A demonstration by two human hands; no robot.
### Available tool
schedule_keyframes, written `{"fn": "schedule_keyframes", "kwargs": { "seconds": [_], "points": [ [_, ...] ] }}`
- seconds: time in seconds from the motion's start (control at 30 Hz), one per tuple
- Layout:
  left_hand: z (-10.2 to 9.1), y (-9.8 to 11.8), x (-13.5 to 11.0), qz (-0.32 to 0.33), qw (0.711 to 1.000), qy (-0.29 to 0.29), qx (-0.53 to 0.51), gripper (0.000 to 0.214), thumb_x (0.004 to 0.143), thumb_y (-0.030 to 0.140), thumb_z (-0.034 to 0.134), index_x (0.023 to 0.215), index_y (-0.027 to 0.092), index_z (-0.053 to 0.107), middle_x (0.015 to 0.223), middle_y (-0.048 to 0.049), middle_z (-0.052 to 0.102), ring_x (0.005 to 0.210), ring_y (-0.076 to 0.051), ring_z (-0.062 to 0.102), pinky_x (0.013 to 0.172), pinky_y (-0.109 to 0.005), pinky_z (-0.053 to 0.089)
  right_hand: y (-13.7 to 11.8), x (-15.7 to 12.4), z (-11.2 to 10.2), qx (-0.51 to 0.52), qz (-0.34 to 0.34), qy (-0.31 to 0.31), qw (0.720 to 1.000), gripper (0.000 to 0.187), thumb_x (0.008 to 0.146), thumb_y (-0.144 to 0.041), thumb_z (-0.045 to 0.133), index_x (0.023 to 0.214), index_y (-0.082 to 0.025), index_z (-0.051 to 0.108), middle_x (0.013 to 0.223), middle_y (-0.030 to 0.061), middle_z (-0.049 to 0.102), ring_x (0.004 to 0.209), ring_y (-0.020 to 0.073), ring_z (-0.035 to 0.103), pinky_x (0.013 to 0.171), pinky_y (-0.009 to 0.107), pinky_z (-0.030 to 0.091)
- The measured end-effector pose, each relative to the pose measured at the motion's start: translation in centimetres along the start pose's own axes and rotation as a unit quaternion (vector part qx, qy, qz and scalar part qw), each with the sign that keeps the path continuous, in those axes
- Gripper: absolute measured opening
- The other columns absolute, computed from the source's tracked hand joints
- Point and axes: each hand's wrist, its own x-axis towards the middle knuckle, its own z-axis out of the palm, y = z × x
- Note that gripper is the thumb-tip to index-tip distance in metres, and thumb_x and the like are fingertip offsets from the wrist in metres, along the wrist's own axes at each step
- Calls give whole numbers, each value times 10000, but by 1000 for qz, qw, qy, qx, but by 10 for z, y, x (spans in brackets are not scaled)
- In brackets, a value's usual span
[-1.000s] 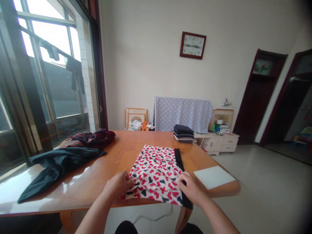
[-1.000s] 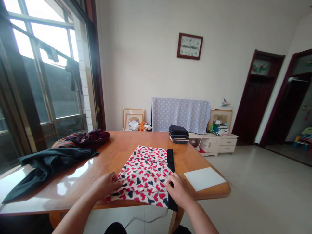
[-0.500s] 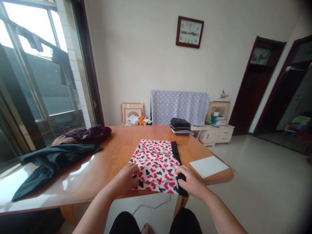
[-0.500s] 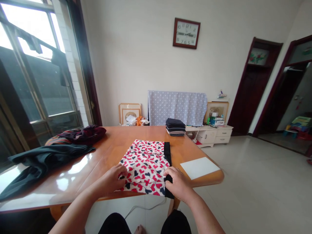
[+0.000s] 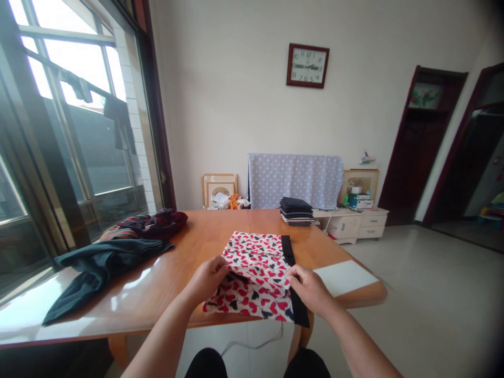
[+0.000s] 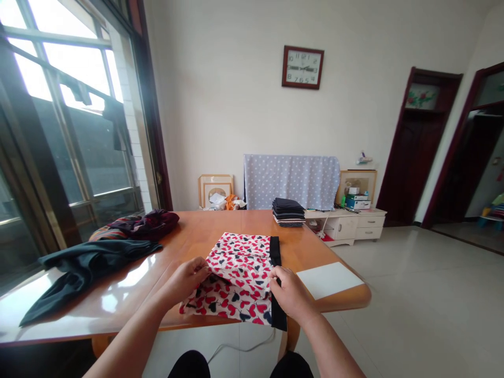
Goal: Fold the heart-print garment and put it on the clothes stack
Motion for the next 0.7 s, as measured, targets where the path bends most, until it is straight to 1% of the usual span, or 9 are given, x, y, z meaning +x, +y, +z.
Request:
{"fn": "schedule_keyframes", "kwargs": {
  "seconds": [0.07,0.17,0.23,0.3,0.33,0.4,0.47,0.6,0.7],
  "points": [
    [-1,2,3,11,1000,8,3,247,881,428,531,797,200,575,719,24,593,675,-137,519,592,-224,384,-10,-2,6,-31,-19,-22,999,212,905,-392,552,1007,-245,664,1065,43,708,1015,227,623,888,322,444],
    [1,4,6,20,1000,21,3,248,878,426,537,789,198,575,720,23,585,672,-135,506,589,-227,373,-21,-3,23,-103,-55,-54,992,488,782,-404,711,1239,-261,621,1295,75,648,1194,286,553,1024,388,378],
    [1,5,8,26,999,35,-1,246,877,422,540,782,198,569,718,22,580,673,-136,506,588,-229,368,-24,1,32,-144,-61,-52,986,349,791,-292,674,1137,-252,659,1210,65,679,1148,272,569,1028,391,358],
    [-1,6,9,27,999,45,-8,248,874,424,546,775,198,567,712,22,581,674,-138,511,591,-231,369,-25,9,35,-168,-47,-13,985,169,826,-174,561,940,-229,673,1017,50,703,1020,236,598,949,355,384],
    [-3,8,10,27,998,47,-13,250,871,427,551,773,198,570,713,21,585,677,-140,516,595,-232,373,-25,14,33,-171,-40,16,984,170,831,-139,521,884,-221,661,953,47,696,972,225,601,901,335,394],
    [-7,11,9,25,998,44,-27,249,859,430,567,773,196,580,720,17,598,686,-144,528,599,-234,378,-22,22,27,-156,-40,66,985,189,838,-126,500,892,-218,656,926,43,689,939,218,600,840,310,403],
    [-11,13,5,16,998,31,-44,242,844,427,583,773,195,590,718,18,604,680,-144,532,593,-232,378,-18,27,21,-130,-54,87,986,201,842,-138,512,934,-226,667,937,35,693,935,214,605,826,298,413],
    [-14,15,-5,-13,996,-14,-86,243,843,428,575,765,197,582,675,30,581,634,-132,505,571,-225,375,-10,20,18,-108,-70,76,989,222,839,-149,518,938,-240,694,918,31,693,903,212,612,815,294,438],
    [-13,16,-6,-25,996,-14,-90,249,855,426,549,756,199,564,666,32,569,623,-128,495,570,-223,377,-11,14,21,-120,-65,82,987,226,844,-157,518,944,-238,704,945,46,688,940,224,605,851,308,438]
  ]
}}
